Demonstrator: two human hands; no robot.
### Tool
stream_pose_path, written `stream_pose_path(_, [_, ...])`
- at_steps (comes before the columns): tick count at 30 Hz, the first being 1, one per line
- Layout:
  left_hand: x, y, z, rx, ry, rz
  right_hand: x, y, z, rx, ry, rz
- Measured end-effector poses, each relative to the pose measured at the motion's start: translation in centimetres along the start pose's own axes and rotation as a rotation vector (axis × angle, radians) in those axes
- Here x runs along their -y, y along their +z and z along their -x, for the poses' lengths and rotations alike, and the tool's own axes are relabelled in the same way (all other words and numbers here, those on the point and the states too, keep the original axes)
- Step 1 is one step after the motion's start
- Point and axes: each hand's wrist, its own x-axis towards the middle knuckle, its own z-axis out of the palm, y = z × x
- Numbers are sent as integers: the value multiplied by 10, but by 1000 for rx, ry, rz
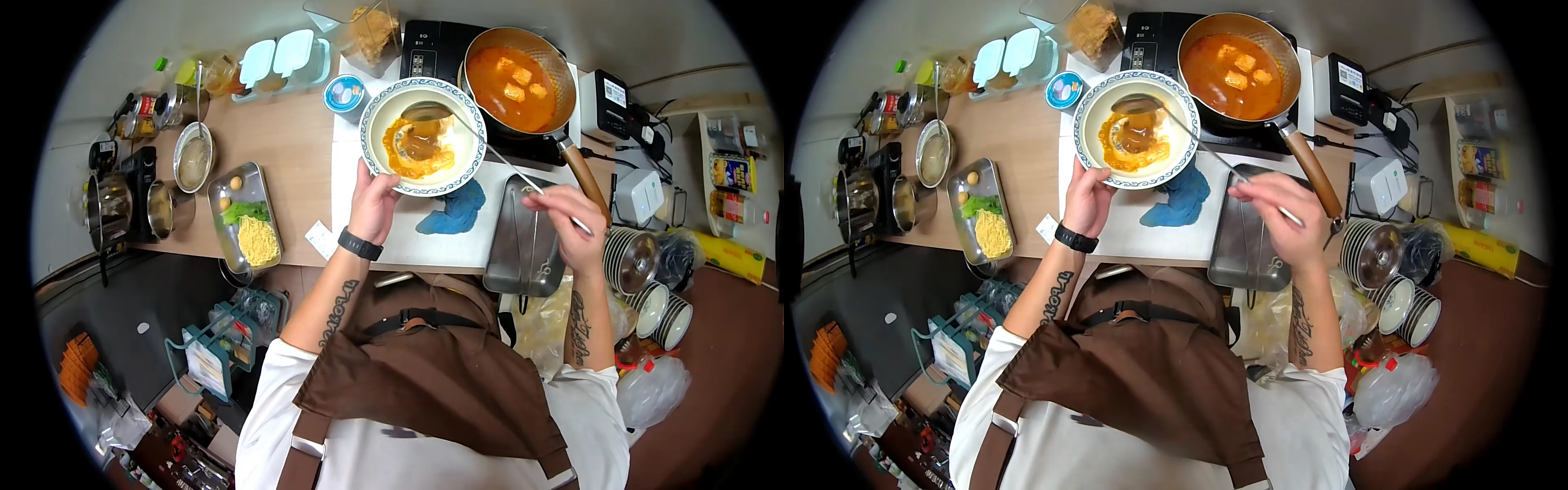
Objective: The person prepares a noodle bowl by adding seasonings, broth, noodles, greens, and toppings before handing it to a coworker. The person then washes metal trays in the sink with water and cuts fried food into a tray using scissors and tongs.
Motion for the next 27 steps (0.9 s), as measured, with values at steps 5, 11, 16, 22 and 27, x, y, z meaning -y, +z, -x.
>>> stream_pose_path(5, [2,-3,-1,-19,-29,-31,9,-20,9,-153,-185,246])
stream_pose_path(11, [2,0,0,-24,-29,-14,-28,-22,1,-306,36,100])
stream_pose_path(16, [6,-1,-1,-22,-24,-3,-47,-16,-6,-334,64,95])
stream_pose_path(22, [7,-4,-1,-13,-34,-49,-64,-24,-15,-535,200,-160])
stream_pose_path(27, [6,-4,0,-9,-39,-59,-65,-31,-23,-659,319,-340])
